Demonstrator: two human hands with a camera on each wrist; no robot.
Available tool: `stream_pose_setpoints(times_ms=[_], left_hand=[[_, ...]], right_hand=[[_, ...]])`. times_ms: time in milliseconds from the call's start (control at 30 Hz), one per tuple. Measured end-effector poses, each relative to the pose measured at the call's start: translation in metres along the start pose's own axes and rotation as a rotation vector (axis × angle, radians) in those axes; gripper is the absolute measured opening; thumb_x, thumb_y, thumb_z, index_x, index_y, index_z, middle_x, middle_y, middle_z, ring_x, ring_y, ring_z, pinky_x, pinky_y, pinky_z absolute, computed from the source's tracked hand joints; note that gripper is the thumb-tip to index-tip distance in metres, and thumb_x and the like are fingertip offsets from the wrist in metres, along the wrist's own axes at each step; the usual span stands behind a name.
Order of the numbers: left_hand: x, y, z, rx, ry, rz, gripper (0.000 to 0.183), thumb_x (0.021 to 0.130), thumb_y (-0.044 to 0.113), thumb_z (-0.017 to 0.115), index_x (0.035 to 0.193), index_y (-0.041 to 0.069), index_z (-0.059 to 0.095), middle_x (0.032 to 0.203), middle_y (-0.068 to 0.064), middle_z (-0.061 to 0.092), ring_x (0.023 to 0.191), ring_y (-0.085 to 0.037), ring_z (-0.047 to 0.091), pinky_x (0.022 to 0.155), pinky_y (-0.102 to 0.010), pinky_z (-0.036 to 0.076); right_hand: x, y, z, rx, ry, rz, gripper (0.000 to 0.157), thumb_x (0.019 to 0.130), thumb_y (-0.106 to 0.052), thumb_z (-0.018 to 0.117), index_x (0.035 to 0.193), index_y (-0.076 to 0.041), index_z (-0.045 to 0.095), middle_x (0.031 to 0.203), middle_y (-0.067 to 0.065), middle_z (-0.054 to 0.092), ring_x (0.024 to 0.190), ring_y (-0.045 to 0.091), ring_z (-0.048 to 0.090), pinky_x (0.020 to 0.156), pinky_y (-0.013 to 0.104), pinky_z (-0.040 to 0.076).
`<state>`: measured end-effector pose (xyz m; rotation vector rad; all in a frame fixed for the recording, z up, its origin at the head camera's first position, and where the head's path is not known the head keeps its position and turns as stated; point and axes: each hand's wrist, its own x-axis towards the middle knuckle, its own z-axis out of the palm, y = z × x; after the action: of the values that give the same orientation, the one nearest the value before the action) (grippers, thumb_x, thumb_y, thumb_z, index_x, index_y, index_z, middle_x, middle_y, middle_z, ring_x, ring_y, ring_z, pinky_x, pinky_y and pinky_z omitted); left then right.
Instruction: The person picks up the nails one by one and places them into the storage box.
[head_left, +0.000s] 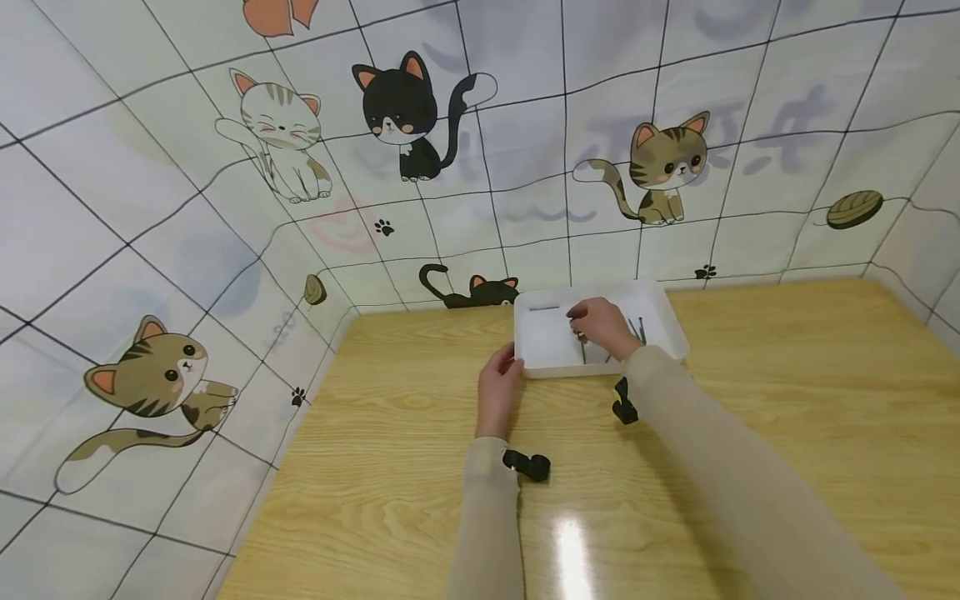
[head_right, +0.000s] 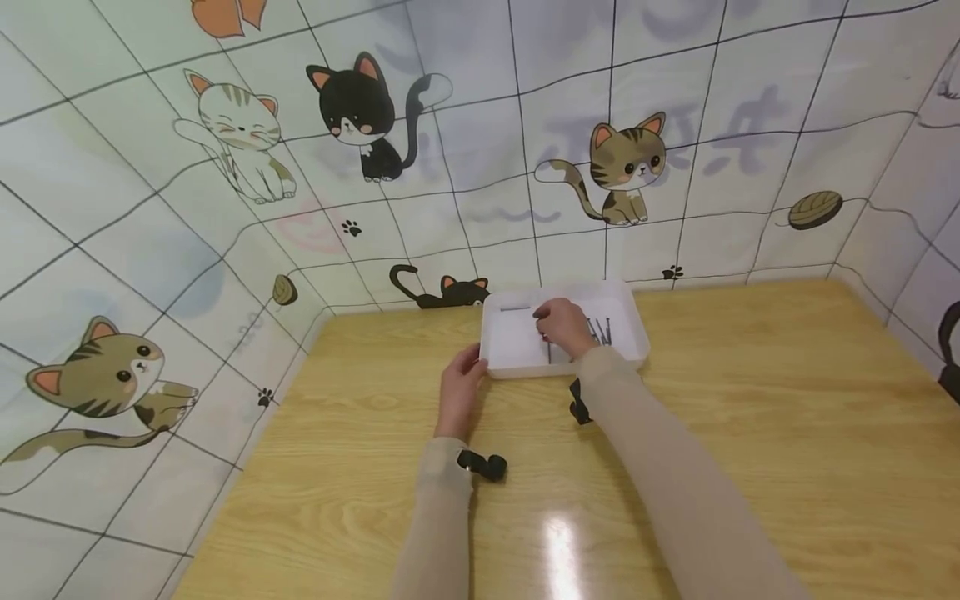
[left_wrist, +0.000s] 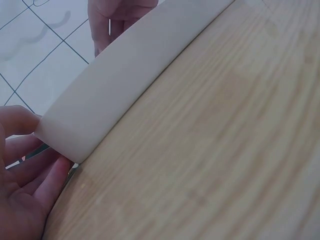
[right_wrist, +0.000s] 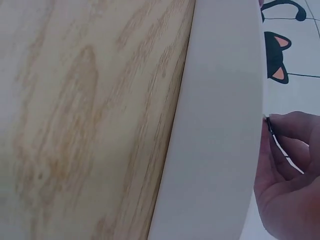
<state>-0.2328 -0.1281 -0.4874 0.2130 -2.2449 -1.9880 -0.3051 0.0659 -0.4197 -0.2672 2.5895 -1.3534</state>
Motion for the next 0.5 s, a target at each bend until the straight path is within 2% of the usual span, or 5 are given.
stream_pose_setpoints(times_ms=[267,500], left_hand=[[-0.001,-0.002,-0.002,-0.005,0.006,0.002,0.038,0.091,0.024,0.056,0.129,0.022,0.054,0.123,0.005,0.057,0.107,-0.011,0.053,0.090,-0.034,0.044],[-0.002,0.000,-0.002,0.000,0.012,0.007,0.037,0.092,0.024,0.055,0.128,0.022,0.055,0.122,0.005,0.058,0.106,-0.011,0.054,0.090,-0.034,0.044]], right_hand=[[0.014,0.000,0.010,-0.215,-0.001,-0.030,0.033,0.090,-0.006,0.054,0.122,0.003,0.055,0.109,0.021,0.060,0.077,0.022,0.064,0.061,0.027,0.049],[0.021,-0.001,0.017,-0.288,0.040,-0.050,0.030,0.087,-0.004,0.053,0.115,0.004,0.058,0.102,0.021,0.063,0.076,0.026,0.061,0.061,0.034,0.048]])
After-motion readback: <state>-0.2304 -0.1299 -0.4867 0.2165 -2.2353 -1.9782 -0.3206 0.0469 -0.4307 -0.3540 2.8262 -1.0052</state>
